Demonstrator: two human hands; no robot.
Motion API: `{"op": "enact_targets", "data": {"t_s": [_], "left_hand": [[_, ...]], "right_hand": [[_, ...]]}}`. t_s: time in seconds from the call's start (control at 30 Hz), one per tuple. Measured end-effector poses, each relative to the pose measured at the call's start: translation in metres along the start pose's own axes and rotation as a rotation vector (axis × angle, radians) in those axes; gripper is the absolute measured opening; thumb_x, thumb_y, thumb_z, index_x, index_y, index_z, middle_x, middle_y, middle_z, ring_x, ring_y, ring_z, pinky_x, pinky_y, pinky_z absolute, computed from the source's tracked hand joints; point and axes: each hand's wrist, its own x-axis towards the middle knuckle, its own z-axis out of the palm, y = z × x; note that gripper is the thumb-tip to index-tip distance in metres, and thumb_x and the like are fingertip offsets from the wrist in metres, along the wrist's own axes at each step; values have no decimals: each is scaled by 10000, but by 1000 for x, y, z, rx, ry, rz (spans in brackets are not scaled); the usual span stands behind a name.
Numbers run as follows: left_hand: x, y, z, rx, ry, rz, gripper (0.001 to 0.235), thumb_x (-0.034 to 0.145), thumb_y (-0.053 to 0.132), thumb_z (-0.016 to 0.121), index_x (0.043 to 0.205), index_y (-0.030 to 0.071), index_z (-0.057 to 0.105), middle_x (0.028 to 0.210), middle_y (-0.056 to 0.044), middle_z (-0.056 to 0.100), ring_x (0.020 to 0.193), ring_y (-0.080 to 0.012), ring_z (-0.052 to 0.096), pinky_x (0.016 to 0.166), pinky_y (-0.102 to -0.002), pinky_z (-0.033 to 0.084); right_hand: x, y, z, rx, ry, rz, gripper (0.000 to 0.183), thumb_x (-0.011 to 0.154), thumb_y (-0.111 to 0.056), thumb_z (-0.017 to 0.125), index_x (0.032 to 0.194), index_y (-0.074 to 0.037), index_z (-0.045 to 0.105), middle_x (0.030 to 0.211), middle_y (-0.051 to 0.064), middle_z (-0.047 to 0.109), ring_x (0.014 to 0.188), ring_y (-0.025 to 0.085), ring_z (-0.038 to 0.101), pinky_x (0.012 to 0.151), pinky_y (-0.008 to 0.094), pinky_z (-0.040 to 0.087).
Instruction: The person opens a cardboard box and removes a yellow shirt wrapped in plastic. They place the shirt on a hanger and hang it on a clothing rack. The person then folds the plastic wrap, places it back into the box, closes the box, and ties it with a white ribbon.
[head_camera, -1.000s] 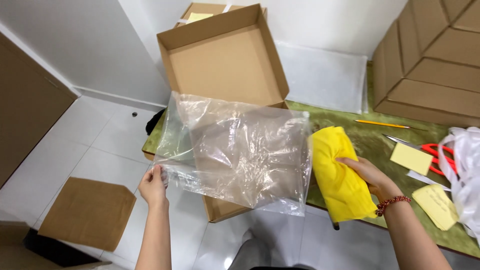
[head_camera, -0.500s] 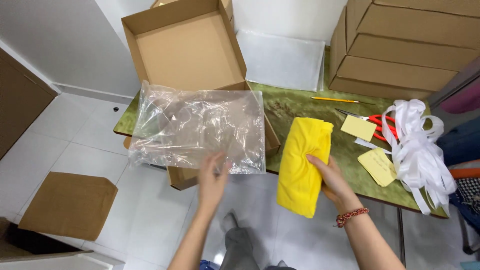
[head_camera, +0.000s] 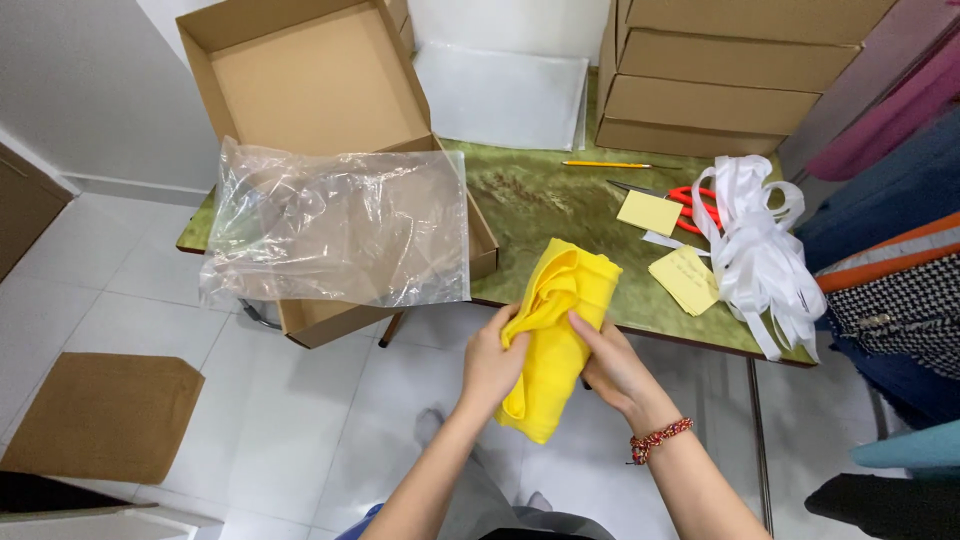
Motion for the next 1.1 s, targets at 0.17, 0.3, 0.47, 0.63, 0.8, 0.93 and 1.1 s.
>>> {"op": "enact_targets", "data": {"t_s": [0.17,0.3,0.47,0.63,0.8,0.93,1.1], "left_hand": [[10,2,-18,-271,164,-132,448,1015,204,582,1441,80,646,1353,-193,730,1281,-345,688,1046,-448,565],[-9,38,-32,-272,219,-29,619,1041,93,562,1606,-17,333,1641,-309,327,1578,-510,243,1284,-592,245],[8,-1,9,-190,159,155,479,1036,281,677,1460,94,554,1424,-207,462,1361,-425,434,1100,-537,405],[-20,33,26,-249,-358,66,857,926,573,768,1571,79,494,1460,-224,575,1325,-396,610,1045,-536,535],[-16,40,43,-78,-246,165,825,809,209,845,1548,104,493,1420,-218,619,1349,-448,586,1060,-560,515],[-21,43,57,367,-90,425,692,811,144,814,1466,159,590,1311,-101,641,1252,-341,608,994,-496,505],[-20,37,69,367,-220,671,368,901,305,819,1256,228,762,1141,-11,736,1138,-247,671,1042,-459,448]], "right_hand": [[1,9,-31,69,129,9,807,1011,-287,660,1655,-13,259,1616,324,416,1476,486,463,1113,705,400],[10,17,-61,144,151,-17,635,1041,-373,606,1551,-28,453,1455,263,601,1323,419,621,1040,647,504],[25,43,-95,199,117,-43,562,1080,-466,560,1429,-27,583,1329,202,694,1194,341,700,967,553,581],[7,32,-76,283,122,-52,618,1092,-510,501,1493,-41,537,1390,168,641,1264,338,647,1035,553,538],[-24,4,-53,182,88,-34,722,1071,-470,451,1663,-94,281,1630,214,420,1498,417,451,1182,651,377],[-15,18,-71,97,27,-52,846,1067,-423,516,1714,-124,60,1661,186,273,1529,355,326,1188,737,263],[10,33,-89,295,275,-74,699,1017,-273,700,1566,1,367,1473,250,518,1331,388,576,1028,639,501]]}}
